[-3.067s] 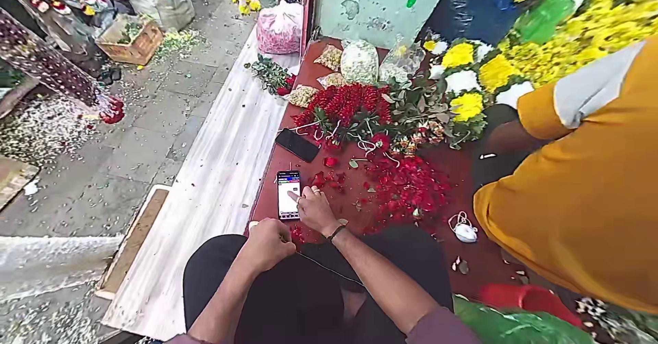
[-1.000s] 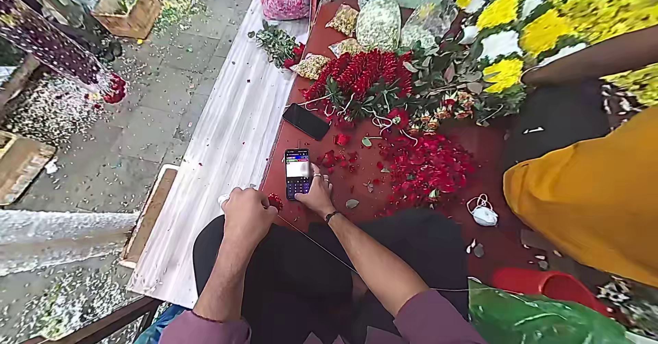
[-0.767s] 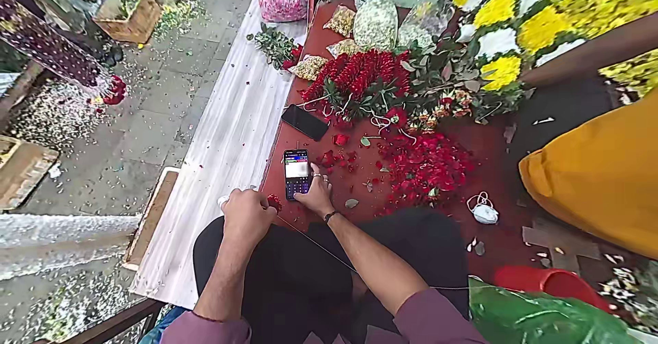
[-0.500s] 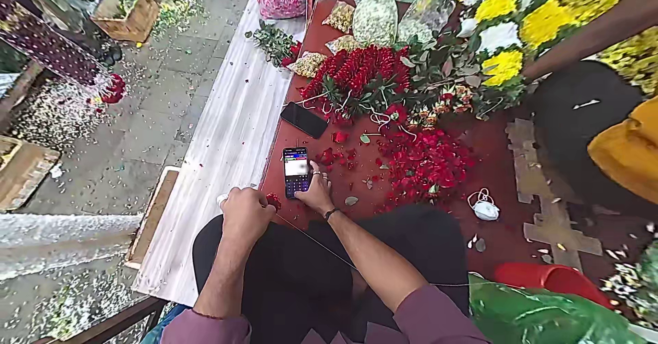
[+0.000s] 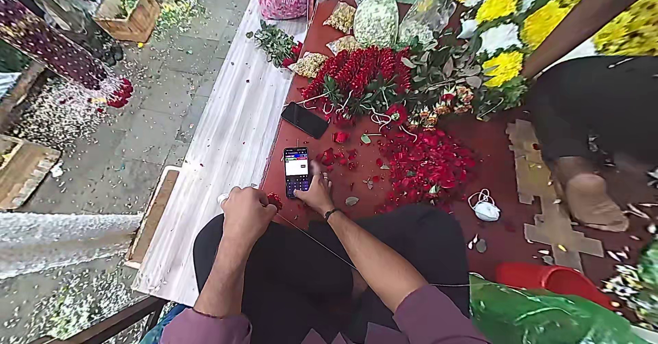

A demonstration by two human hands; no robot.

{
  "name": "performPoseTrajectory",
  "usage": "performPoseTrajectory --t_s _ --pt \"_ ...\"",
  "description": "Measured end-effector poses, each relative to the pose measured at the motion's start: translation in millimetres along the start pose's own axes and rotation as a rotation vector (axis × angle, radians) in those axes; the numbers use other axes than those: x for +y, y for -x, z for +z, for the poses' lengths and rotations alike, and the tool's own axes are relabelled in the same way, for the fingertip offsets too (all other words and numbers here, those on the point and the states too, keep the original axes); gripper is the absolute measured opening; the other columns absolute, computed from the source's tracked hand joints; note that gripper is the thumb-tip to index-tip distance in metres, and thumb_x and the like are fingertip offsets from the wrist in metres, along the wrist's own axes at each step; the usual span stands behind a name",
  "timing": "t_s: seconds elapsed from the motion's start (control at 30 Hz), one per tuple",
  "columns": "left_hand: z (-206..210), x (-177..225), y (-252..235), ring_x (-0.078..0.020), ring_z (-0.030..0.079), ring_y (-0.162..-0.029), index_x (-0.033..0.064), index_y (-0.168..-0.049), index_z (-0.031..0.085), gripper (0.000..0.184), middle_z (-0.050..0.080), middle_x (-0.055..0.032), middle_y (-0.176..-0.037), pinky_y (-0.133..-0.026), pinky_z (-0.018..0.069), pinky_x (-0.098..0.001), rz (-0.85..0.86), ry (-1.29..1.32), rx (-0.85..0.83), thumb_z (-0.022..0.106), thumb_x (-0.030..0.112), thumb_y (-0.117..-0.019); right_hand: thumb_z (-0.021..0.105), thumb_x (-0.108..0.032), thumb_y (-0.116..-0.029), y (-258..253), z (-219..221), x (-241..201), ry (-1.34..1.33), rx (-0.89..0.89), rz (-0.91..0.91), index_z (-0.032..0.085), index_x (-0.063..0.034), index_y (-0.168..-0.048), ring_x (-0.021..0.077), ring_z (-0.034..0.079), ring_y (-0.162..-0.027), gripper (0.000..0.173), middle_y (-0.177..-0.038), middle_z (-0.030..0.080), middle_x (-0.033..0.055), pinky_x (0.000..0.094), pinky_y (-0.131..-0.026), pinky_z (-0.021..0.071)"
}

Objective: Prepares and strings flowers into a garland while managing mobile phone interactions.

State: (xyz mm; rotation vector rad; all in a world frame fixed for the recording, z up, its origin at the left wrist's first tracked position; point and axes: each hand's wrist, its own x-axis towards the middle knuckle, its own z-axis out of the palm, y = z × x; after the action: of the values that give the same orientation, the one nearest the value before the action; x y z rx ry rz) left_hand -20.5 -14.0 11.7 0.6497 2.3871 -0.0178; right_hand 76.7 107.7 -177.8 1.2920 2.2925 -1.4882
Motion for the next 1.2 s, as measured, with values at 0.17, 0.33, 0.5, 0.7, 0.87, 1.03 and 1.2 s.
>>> performPoseTrajectory --t_s 0.17,0.33,0.5,0.7,0.87,1.03,1.2 --pt "0.3 -1.0 -0.3 -0.0397 0.06 -0.113 0.008 -0.093 0.077 0.019 0.072 -0.0164 -0.103 -0.099 0.0391 -0.065 0.001 0.002 0.006 0.071 0.025 -0.0896 0.085 -0.04 -0.0742 1.0 -0.5 -1.1 0.011 0.001 0.0 0.026 -0.0164 -0.163 0.0419 0.046 -0.137 0.109 -0.147 0.053 0.02 0.0638 -0.111 0.0329" --pt "0.1 0.0 -0.8 -0.0401 0.06 -0.112 0.0076 -0.093 0.077 0.019 0.071 -0.0164 -0.103 -0.099 0.0388 -0.0655 -0.001 -0.007 -0.001 0.071 0.025 -0.0897 0.08 -0.044 -0.0797 1.5 -0.3 0.5 -0.067 0.027 -0.005 0.027 -0.0155 -0.163 0.0419 0.046 -0.137 0.103 -0.146 0.055 0.0193 0.0637 -0.114 0.0305" --pt "-0.9 0.2 -0.2 -0.0398 0.06 -0.112 0.0077 -0.093 0.077 0.019 0.071 -0.0167 -0.103 -0.098 0.0393 -0.0645 0.002 -0.006 -0.005 0.07 0.025 -0.0898 0.075 -0.043 -0.0884 -2.9 -0.2 4.3 -0.154 0.049 -0.003 0.038 -0.0132 -0.157 0.0405 0.052 -0.13 0.083 -0.138 0.059 0.0185 0.0641 -0.111 0.034" --pt "-0.3 -1.6 -1.0 -0.0398 0.06 -0.112 0.0076 -0.092 0.077 0.019 0.071 -0.0167 -0.103 -0.098 0.0385 -0.0652 -0.005 0.006 -0.006 0.071 0.025 -0.0901 0.073 -0.012 -0.0898 -18.1 -4.3 13.5 -0.351 0.015 0.019 0.057 -0.0055 -0.142 0.0333 0.061 -0.115 0.055 -0.121 0.067 0.0171 0.0569 -0.104 0.0425" --pt "-1.6 0.9 -0.9 -0.0401 0.06 -0.113 0.0079 -0.094 0.078 0.018 0.071 -0.0172 -0.104 -0.099 0.0393 -0.0646 -0.02 0.009 -0.014 0.071 0.024 -0.0901 0.078 0.0 -0.0788 -18.3 -15.8 13.2 -0.316 -0.089 -0.005 0.048 -0.0056 -0.149 0.0353 0.06 -0.116 0.076 -0.125 0.064 0.0193 0.0572 -0.102 0.0454" --pt "-2.2 0.8 0.5 -0.0408 0.06 -0.112 0.0072 -0.094 0.077 0.018 0.071 -0.0177 -0.104 -0.099 0.0394 -0.0646 -0.018 0.022 -0.01 0.071 0.023 -0.0903 0.077 -0.001 -0.0788 -14.7 -17.5 9.9 -0.269 -0.092 -0.016 0.045 -0.0068 -0.152 0.0369 0.058 -0.119 0.08 -0.127 0.063 0.0196 0.0592 -0.105 0.0416" --pt "-1.6 1.1 0.8 -0.0411 0.06 -0.113 0.0072 -0.094 0.078 0.018 0.071 -0.0179 -0.104 -0.099 0.0393 -0.0651 -0.017 0.026 -0.003 0.071 0.024 -0.0898 0.073 -0.018 -0.094 -23.2 -15.8 10.8 -0.403 -0.043 0.011 0.054 -0.0026 -0.142 0.0318 0.065 -0.102 0.054 -0.113 0.069 0.0177 0.0567 -0.097 0.0472"
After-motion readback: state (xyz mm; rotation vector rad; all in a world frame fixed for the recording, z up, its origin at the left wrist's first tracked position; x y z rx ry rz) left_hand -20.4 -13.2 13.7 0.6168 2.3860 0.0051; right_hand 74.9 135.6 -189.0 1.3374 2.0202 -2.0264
